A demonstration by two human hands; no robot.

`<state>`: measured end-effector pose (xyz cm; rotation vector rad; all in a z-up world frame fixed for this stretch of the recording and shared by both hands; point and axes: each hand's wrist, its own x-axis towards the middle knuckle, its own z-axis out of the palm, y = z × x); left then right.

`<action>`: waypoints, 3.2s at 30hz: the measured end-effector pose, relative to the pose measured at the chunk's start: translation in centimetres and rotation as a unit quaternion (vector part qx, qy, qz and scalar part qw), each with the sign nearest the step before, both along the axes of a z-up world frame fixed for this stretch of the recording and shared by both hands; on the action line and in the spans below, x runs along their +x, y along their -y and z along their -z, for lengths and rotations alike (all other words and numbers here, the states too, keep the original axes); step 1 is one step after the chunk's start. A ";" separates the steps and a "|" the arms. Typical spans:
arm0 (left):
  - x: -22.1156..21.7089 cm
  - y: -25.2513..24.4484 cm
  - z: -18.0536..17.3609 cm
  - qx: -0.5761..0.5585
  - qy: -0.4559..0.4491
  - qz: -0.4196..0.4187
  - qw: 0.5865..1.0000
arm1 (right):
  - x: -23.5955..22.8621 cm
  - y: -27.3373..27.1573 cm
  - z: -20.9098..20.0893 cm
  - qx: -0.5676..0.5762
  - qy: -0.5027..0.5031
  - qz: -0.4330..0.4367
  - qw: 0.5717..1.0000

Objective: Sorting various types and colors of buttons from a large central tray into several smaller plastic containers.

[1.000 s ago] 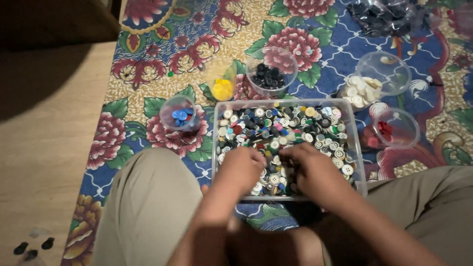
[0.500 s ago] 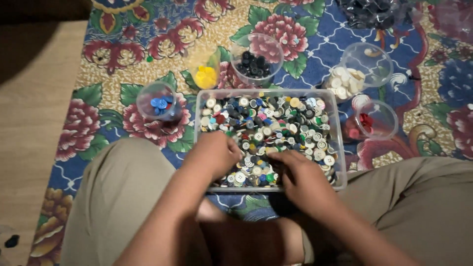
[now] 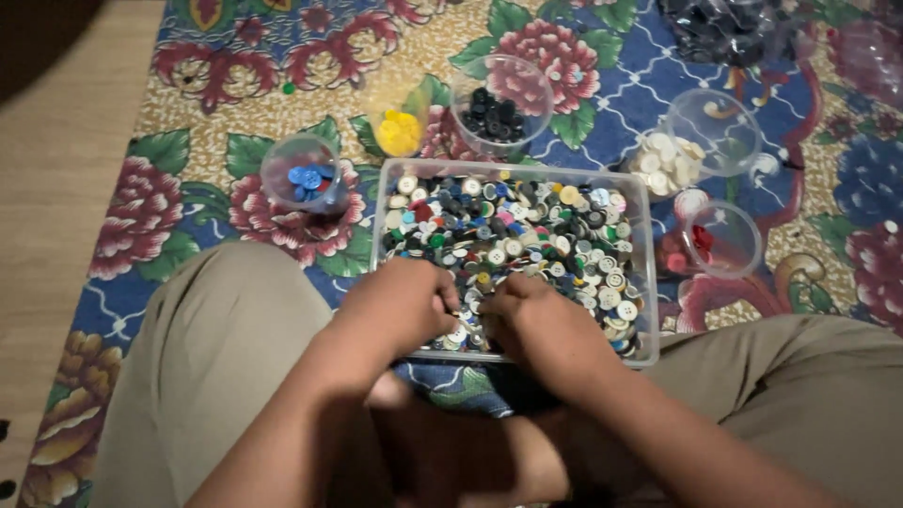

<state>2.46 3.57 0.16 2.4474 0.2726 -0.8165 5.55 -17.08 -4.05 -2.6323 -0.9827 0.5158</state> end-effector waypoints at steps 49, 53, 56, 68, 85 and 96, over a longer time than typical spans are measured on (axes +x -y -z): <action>-1.9 3.3 0.6 -0.096 0.091 -0.111 0.985 | -0.6 0.8 -1.6 0.195 -0.294 0.432 0.830; -2.2 4.8 -0.7 -0.128 0.132 -0.084 0.979 | -1.2 -0.4 -3.1 0.349 -0.447 0.524 0.635; -2.3 5.8 -1.6 -0.106 0.153 -0.079 0.979 | -1.1 0.3 -1.2 0.436 -0.550 0.497 0.510; -2.6 6.1 -1.9 -0.105 0.165 -0.174 0.965 | 2.7 3.3 -1.1 0.492 -0.464 0.580 0.454; -2.1 5.7 -0.2 -0.124 0.152 -0.147 0.969 | 11.6 5.6 -8.8 0.808 -0.276 0.468 0.227; -2.5 5.3 0.7 -0.133 0.140 -0.151 0.969 | 13.0 5.7 -9.0 0.825 -0.304 0.401 0.257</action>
